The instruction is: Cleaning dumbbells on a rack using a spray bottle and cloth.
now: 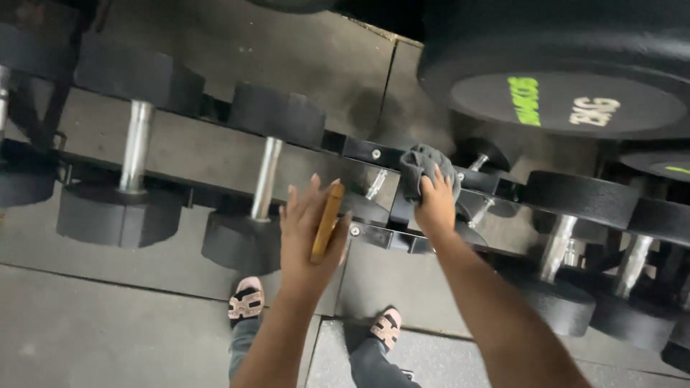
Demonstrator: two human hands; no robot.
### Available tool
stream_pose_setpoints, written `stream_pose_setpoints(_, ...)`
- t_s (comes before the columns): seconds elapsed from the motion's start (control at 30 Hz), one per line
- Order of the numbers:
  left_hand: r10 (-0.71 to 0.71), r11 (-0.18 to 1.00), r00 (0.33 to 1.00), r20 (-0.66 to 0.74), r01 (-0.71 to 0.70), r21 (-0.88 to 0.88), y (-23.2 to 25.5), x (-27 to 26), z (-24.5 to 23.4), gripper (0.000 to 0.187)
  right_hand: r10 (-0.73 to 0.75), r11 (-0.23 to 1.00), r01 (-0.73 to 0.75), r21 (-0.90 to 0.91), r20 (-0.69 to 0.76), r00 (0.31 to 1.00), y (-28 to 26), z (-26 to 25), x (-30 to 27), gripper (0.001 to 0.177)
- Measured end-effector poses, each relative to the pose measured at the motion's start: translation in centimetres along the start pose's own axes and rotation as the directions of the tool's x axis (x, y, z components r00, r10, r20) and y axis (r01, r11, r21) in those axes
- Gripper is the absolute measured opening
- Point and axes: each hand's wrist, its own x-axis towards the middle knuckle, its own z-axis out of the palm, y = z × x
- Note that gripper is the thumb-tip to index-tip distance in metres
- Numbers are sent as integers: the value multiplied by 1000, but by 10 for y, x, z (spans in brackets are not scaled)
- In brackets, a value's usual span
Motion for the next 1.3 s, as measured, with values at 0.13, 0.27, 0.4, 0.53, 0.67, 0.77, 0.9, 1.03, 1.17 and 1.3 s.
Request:
stream_pose_setpoints(0.13,-72,974,997,-34,77,213,-6,-23,3,58,-137,954,212,-212,321,937,-18,-72,37,46)
stream_pose_setpoints(0.27,-147,910,987,-60,158,382,-9,-45,2,55,-25,978,83,-190,292,956,-11,-54,44,38)
stream_pose_setpoints(0.4,-229,829,973,11,189,526,-21,-55,0,56,20,948,-42,315,71,997,22,-39,2,53)
stream_pose_setpoints(0.53,-257,734,956,144,96,672,-37,-56,-10,59,130,915,-237,327,318,939,-12,-81,-65,51)
stream_pose_setpoints(0.67,-259,666,917,303,-58,744,-55,-67,-25,63,169,904,-203,377,124,978,-34,-50,-132,47)
stream_pose_setpoints(0.77,-239,630,882,407,-178,756,-71,-66,-37,63,238,923,-222,315,-15,971,-60,13,-161,40)
stream_pose_setpoints(0.9,-211,640,830,517,-283,715,-76,-64,-47,70,205,971,-207,119,32,978,-151,29,-151,43)
stream_pose_setpoints(1.03,-239,686,783,574,-282,670,-74,-55,-58,73,211,938,-243,248,147,966,-218,60,-139,46)
stream_pose_setpoints(1.17,-244,714,761,601,-279,643,-77,-55,-61,69,87,970,-88,225,12,996,-204,77,-138,35)
stream_pose_setpoints(1.3,-294,687,732,614,-284,668,-84,-57,-54,72,-130,975,198,-104,454,881,-145,37,-122,26)
